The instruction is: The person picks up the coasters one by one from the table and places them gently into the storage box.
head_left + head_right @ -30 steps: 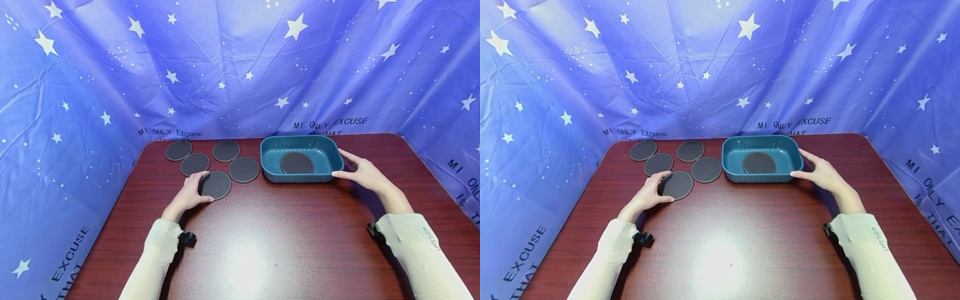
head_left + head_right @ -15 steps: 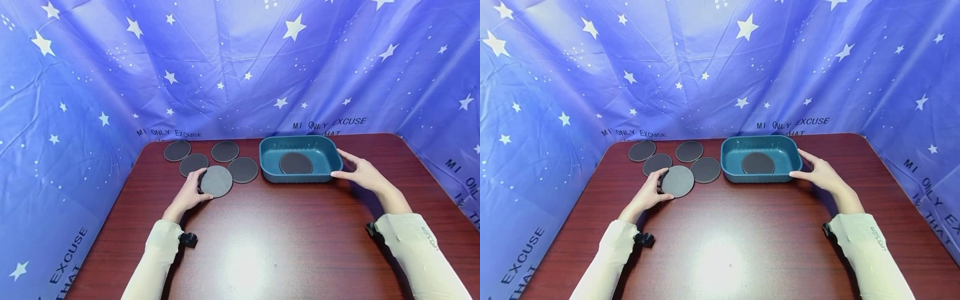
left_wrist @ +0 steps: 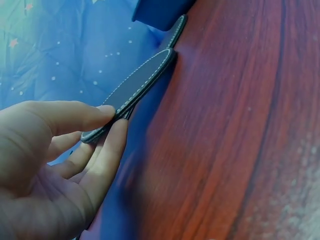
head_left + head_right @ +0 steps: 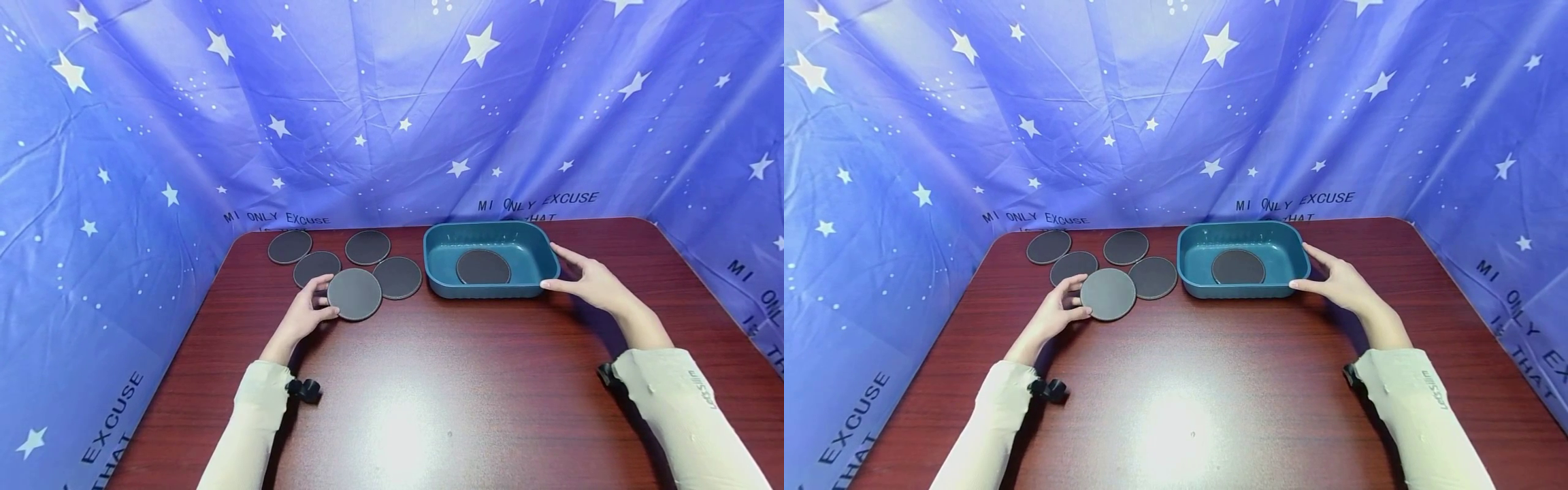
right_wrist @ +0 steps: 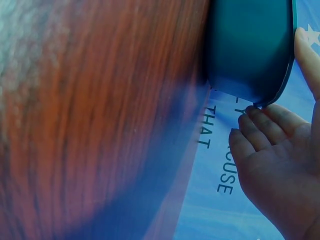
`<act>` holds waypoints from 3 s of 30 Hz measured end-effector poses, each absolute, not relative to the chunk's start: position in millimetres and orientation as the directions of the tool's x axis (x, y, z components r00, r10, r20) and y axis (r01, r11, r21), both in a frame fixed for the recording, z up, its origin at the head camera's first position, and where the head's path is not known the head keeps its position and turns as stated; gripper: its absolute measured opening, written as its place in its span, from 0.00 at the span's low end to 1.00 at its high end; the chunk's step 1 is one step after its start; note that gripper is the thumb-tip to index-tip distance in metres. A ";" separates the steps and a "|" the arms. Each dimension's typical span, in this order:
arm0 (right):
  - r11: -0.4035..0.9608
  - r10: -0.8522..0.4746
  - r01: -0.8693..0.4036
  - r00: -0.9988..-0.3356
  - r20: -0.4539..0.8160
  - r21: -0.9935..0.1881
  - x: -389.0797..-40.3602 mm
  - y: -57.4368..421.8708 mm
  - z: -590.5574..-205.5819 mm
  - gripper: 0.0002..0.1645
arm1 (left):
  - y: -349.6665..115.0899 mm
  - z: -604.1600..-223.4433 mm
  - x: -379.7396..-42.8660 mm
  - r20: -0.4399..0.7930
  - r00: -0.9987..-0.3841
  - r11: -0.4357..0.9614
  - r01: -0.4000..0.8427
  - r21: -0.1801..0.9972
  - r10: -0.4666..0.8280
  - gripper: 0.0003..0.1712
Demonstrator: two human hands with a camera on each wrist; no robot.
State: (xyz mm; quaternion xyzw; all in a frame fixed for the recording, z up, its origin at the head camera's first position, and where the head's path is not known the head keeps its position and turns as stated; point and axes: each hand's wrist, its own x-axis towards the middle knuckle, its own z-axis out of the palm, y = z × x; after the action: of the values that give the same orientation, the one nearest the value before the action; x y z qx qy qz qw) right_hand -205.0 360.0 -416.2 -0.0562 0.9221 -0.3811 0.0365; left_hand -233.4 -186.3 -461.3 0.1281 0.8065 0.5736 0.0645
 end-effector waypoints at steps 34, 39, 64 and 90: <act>0.701 -0.141 -0.078 -0.990 -0.031 -0.709 -205.5 359.7 -414.5 0.55 | -163.7 -438.1 -239.8 -0.013 -0.949 0.027 -0.005 1.000 0.314 0.41; 0.707 -0.137 -0.073 -0.990 -0.036 -0.704 -205.4 360.2 -415.2 0.55 | -156.3 -437.7 -243.2 0.011 -0.942 0.004 0.014 1.000 0.336 0.41; 0.709 -0.129 -0.047 -0.990 -0.063 -0.704 -205.1 361.8 -419.0 0.56 | -90.6 -413.5 -262.5 0.063 -0.924 -0.068 0.041 0.997 0.376 0.41; 0.703 -0.129 -0.051 -0.990 -0.057 -0.709 -202.8 361.6 -415.9 0.55 | 0.3 -400.7 -280.3 0.023 -0.921 0.003 0.026 1.000 0.389 0.39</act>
State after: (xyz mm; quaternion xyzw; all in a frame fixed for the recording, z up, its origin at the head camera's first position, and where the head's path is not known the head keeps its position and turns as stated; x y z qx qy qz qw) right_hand -202.8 361.6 -415.9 -0.0486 0.9214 -0.3823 0.0510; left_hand -280.3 0.3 -400.7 0.1493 0.6960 0.6899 0.1316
